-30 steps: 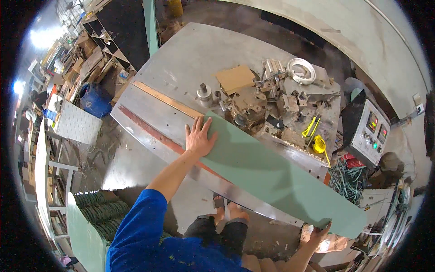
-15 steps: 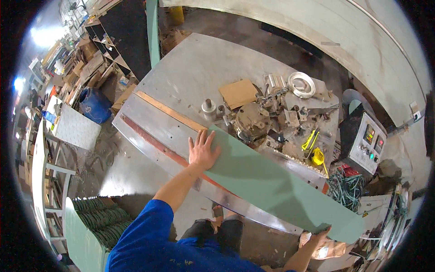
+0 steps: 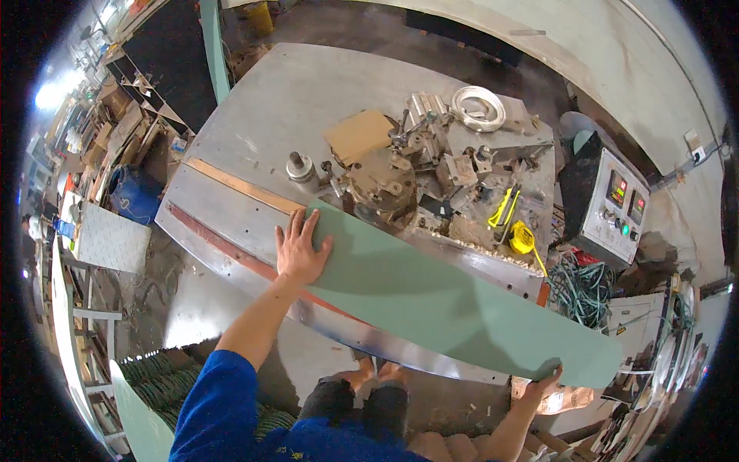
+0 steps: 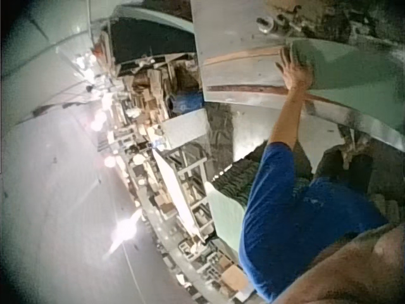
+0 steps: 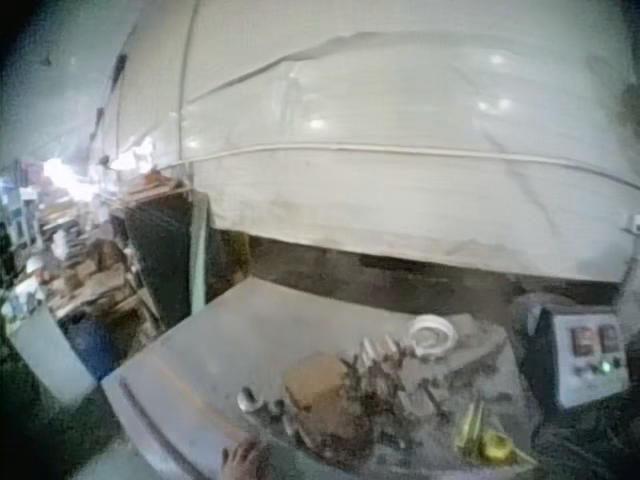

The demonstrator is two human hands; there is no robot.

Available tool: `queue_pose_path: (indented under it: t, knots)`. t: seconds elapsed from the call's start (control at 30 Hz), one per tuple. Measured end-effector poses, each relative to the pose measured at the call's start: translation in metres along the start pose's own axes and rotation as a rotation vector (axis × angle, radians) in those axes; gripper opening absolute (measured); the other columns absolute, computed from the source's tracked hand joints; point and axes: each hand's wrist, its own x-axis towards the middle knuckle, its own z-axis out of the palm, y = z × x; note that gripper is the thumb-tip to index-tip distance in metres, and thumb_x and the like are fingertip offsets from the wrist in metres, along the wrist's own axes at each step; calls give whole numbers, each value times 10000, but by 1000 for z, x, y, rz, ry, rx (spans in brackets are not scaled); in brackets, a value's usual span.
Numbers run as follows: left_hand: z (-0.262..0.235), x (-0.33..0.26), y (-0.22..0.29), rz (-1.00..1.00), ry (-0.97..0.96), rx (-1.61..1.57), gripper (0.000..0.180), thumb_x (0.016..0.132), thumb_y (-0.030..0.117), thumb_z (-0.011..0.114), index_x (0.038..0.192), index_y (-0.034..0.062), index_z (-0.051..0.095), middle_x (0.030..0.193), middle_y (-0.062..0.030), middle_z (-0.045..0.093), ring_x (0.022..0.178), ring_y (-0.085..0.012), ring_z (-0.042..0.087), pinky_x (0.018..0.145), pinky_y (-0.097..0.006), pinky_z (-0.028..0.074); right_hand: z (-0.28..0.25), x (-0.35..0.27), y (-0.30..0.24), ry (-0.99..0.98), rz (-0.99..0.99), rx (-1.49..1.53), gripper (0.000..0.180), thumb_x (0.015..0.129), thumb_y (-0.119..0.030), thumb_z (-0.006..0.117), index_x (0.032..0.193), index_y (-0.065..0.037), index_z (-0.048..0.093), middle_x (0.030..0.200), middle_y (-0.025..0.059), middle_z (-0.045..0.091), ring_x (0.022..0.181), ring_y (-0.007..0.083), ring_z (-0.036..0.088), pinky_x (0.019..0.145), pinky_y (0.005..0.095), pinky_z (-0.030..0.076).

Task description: The person is processing green wooden panels in a factory by measuring them, marking them with a utility knife, and feeding them into an edge-banding machine.

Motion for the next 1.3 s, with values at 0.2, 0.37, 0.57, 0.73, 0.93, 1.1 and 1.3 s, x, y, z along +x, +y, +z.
queue_pose_path:
  t: [0.2, 0.37, 0.57, 0.73, 0.93, 1.1, 1.3]
  knots:
    - [11, 2, -2, 30, 47, 34, 650, 914, 408, 624, 1490, 174, 435, 1544, -139, 397, 1471, -316, 314, 1185, -612, 230, -30, 99, 13, -274, 28, 302, 614, 882, -307, 737, 1394, -60, 505, 1421, 135, 517, 1238, 313, 543, 1031, 464, 470]
    - [21, -3, 2, 37, 72, -15, 683, 891, 432, 643, 1496, 192, 435, 1546, -132, 401, 1462, -320, 334, 1186, -590, 237, -65, 129, 33, -412, -37, 393, 638, 903, -329, 727, 1410, -29, 481, 1419, 135, 533, 1240, 313, 544, 1042, 466, 474]
    - [14, -21, 12, 77, 73, 40, 721, 895, 498, 624, 1519, 201, 417, 1552, -135, 393, 1454, -311, 347, 1208, -552, 204, -131, 101, 55, -173, 6, 159, 668, 895, -366, 728, 1408, -38, 454, 1301, 163, 514, 1137, 311, 531, 948, 458, 477]
    - [10, -9, -8, 91, 20, 13, 723, 899, 521, 621, 1515, 198, 423, 1558, -132, 385, 1444, -313, 363, 1208, -549, 195, -141, 92, 51, -168, -63, 130, 655, 892, -416, 726, 1352, -24, 476, 1147, 133, 547, 1001, 276, 545, 848, 441, 483]
    - [16, -1, -6, 104, 80, 66, 718, 900, 514, 624, 1512, 194, 427, 1532, -147, 418, 1418, -315, 398, 1199, -555, 213, -141, 103, 49, -173, -92, 124, 654, 888, -476, 724, 1285, -6, 502, 962, 97, 587, 837, 234, 563, 727, 421, 490]
    - [16, 4, -13, 101, 121, 50, 719, 885, 509, 642, 1494, 177, 451, 1520, -176, 421, 1407, -340, 402, 1194, -506, 260, -141, 102, 51, -196, -106, 131, 666, 885, -525, 722, 1230, 9, 523, 808, 67, 621, 701, 198, 577, 626, 404, 496]
    - [19, -13, 9, 67, 86, -75, 764, 852, 505, 684, 1480, 127, 467, 1517, -199, 408, 1396, -381, 400, 1177, -461, 311, -143, 91, 43, -191, -138, 73, 652, 894, -520, 713, 1242, 1, 530, 834, 81, 630, 725, 207, 586, 643, 407, 502]
